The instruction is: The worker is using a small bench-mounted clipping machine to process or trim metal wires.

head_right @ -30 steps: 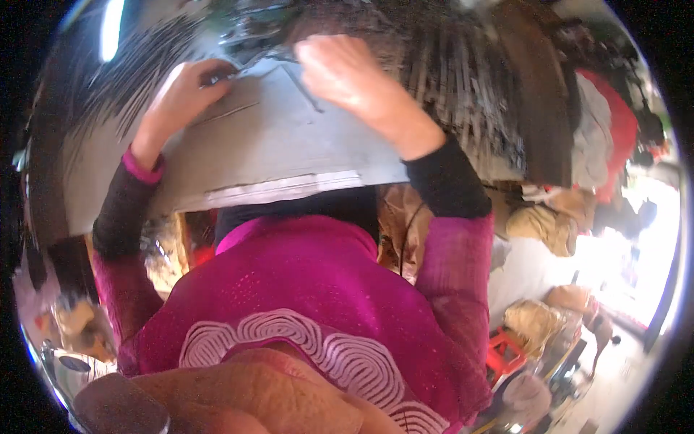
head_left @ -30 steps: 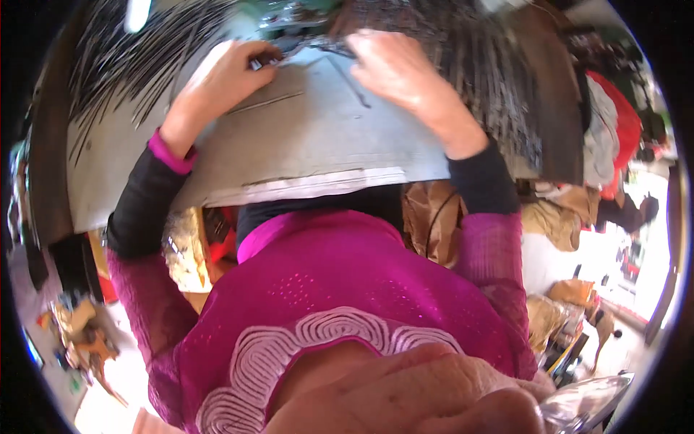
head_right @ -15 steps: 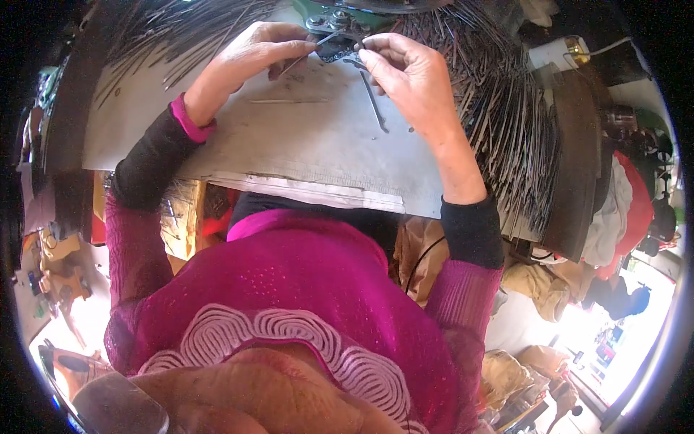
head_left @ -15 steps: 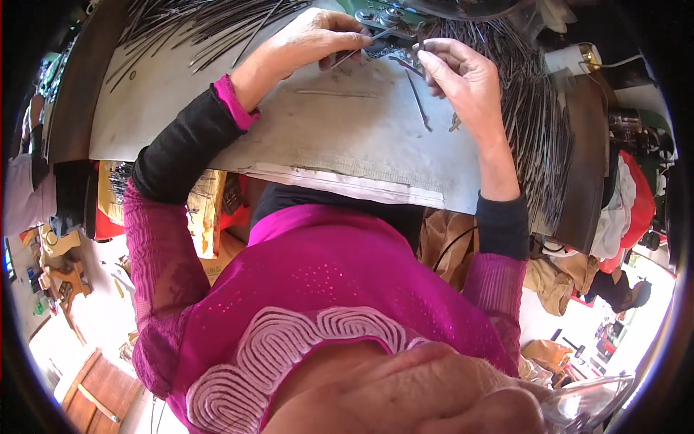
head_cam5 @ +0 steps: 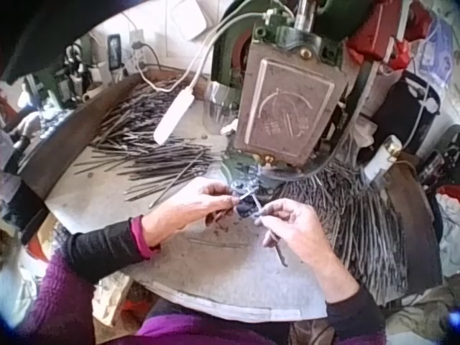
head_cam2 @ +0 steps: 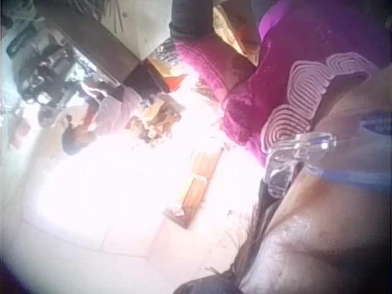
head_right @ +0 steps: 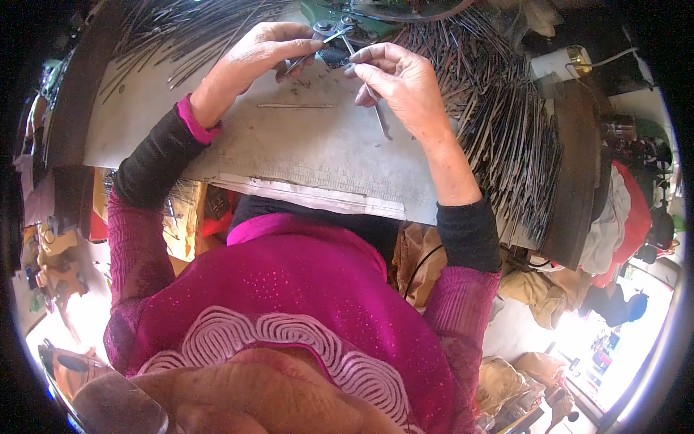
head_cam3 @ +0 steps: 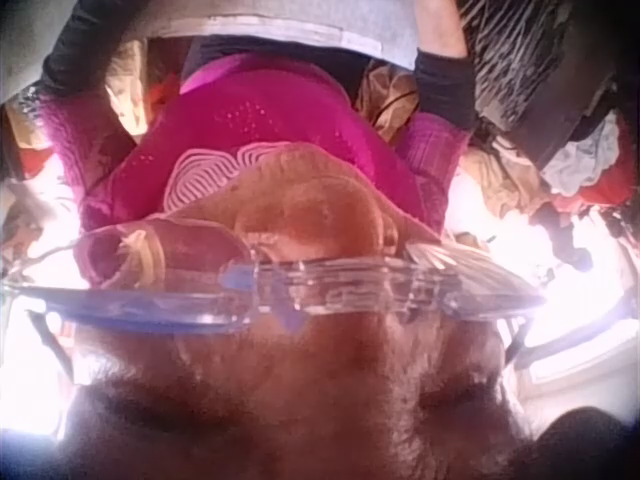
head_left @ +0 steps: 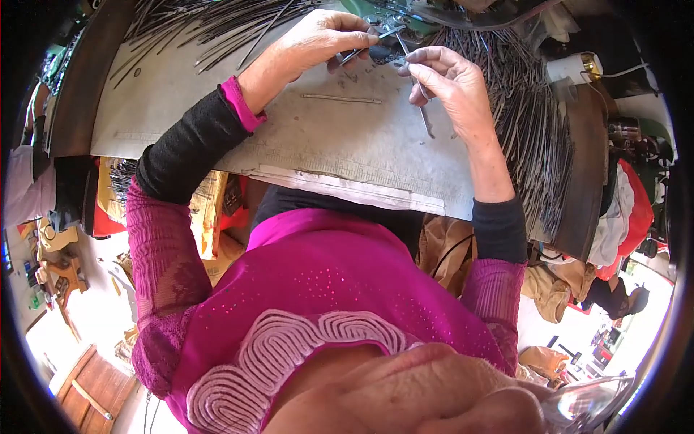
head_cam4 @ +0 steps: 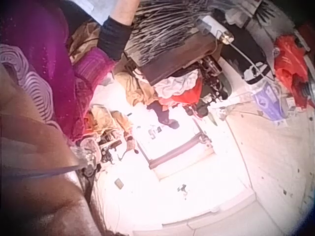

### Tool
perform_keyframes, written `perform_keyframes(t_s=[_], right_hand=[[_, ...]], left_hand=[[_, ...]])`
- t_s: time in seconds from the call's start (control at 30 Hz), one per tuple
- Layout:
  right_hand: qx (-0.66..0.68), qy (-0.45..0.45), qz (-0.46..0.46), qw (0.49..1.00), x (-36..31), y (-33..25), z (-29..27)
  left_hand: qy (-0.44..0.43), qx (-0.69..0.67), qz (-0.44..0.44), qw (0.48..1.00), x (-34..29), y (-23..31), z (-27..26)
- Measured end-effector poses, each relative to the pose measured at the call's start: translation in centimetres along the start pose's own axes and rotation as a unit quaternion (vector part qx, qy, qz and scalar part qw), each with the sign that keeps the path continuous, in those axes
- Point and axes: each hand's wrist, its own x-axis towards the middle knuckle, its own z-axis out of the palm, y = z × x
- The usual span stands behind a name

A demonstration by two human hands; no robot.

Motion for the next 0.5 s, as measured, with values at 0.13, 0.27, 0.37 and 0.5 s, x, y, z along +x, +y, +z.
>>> perform_keyframes(t_s=[0.13,0.27,0.37,0.5], right_hand=[[-0.001,0.001,-0.014,1.0,0.04,0.15,-0.15],[-0.001,0.004,-0.013,1.0,0.11,0.12,-0.06],[-0.005,0.008,-0.017,1.0,0.11,0.23,-0.11],[-0.011,0.026,-0.04,0.999,0.58,0.21,-0.18]], left_hand=[[0.01,0.014,0.009,1.0,0.05,-0.04,0.04],[0.002,0.025,-0.004,1.0,0.05,-0.49,-0.24],[-0.001,0.026,0.005,1.0,0.01,-0.22,0.01],[0.013,0.059,0.012,0.998,0.8,0.08,-0.38]])
